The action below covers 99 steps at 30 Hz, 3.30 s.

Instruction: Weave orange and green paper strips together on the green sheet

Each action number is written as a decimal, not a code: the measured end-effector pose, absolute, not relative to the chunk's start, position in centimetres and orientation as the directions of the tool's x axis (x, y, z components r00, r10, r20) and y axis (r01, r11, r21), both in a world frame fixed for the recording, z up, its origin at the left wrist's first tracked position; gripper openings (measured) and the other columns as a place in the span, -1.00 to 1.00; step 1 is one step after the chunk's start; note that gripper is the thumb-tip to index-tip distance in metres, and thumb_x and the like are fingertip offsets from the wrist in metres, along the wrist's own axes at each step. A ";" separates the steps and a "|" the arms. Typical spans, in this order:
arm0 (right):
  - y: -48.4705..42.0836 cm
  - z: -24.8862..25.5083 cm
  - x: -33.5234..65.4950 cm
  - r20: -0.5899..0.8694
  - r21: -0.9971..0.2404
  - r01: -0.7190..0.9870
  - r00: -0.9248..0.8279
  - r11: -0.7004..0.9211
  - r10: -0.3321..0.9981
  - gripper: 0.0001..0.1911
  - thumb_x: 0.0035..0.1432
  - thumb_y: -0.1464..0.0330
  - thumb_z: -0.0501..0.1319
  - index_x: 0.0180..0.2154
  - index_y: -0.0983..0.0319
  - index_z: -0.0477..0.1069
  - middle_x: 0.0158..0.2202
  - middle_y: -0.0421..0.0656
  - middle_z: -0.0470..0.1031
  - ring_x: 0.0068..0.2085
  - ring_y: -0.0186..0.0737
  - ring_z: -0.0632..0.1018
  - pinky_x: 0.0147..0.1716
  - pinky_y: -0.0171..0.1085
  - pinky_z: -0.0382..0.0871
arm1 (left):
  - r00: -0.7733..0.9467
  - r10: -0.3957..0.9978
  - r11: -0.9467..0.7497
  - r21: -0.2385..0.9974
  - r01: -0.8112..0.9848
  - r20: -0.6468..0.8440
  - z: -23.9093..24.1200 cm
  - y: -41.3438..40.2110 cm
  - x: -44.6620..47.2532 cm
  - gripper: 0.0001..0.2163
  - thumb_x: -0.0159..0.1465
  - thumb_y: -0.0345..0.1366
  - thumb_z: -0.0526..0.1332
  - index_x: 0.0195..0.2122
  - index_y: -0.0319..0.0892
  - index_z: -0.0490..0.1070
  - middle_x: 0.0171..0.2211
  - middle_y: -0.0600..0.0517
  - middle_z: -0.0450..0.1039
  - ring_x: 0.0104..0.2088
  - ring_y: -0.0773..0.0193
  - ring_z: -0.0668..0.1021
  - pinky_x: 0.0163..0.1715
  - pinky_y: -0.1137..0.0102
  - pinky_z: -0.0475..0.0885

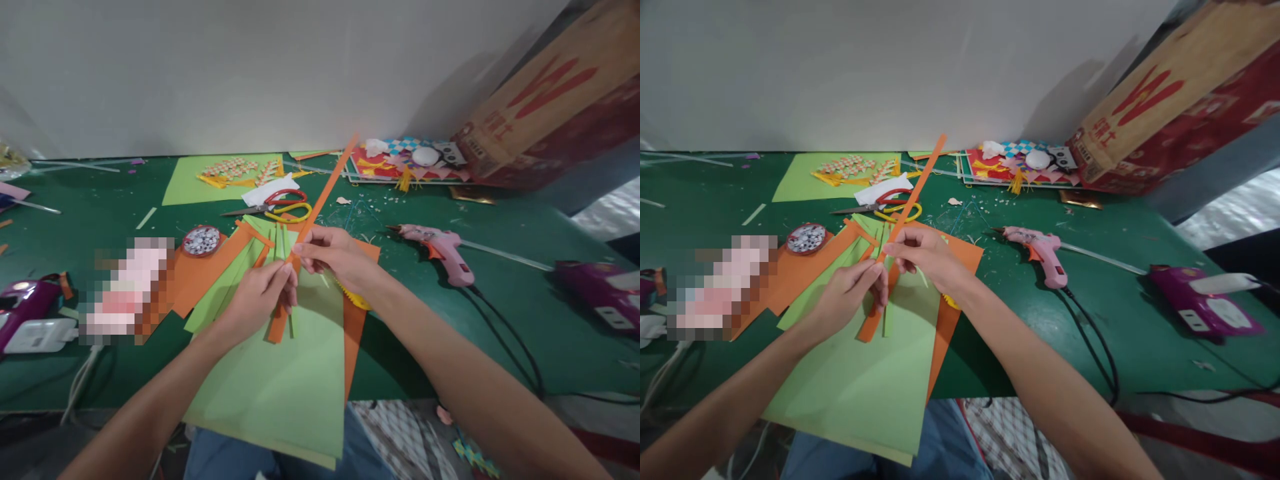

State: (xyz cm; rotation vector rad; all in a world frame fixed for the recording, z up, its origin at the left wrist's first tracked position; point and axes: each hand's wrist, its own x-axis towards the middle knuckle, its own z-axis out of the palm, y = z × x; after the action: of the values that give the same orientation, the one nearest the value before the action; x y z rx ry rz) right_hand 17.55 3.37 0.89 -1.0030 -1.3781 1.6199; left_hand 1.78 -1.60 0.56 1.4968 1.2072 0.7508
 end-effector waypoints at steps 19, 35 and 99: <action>3.7 0.7 18.0 -0.072 -0.990 -0.082 -0.388 -0.113 0.919 -0.67 -0.08 0.22 0.36 -0.60 0.24 0.28 -0.68 -0.31 0.28 -0.62 -0.45 0.28 -0.57 -0.33 0.10 | 0.291 0.949 0.021 0.943 0.332 -0.124 0.7 -1.8 1.7 -0.69 0.33 -0.19 -0.04 -0.50 -0.19 0.30 -0.68 0.12 0.34 -0.67 0.42 0.43 -0.66 0.56 0.31; 4.0 0.7 18.1 -0.100 -0.988 -0.069 -0.406 -0.140 0.909 -0.70 -0.11 0.24 0.37 -0.59 0.25 0.31 -0.70 -0.31 0.28 -0.64 -0.46 0.28 -0.61 -0.36 0.09 | 0.261 0.965 -0.113 0.930 0.350 0.019 0.4 -1.4 1.4 -0.67 0.32 -0.20 -0.05 -0.49 -0.20 0.35 -0.57 0.08 0.45 -0.56 0.38 0.51 -0.48 0.48 0.39; 4.1 0.8 18.3 0.005 -0.988 -0.147 -0.321 -0.045 0.947 -0.73 -0.10 0.30 0.33 -0.60 0.23 0.26 -0.69 -0.31 0.29 -0.64 -0.43 0.31 -0.60 -0.35 0.11 | 0.157 0.986 0.014 0.965 0.260 -0.057 0.6 -1.5 2.3 -0.79 0.24 -0.17 0.15 -0.42 -0.20 0.41 -0.51 0.00 0.55 -0.52 0.30 0.58 -0.49 0.46 0.48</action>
State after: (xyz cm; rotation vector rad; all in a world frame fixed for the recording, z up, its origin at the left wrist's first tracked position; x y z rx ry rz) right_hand 18.29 4.11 0.82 -0.9364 -1.3138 1.5276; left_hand 2.33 -1.45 0.62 1.4425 1.2866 0.9249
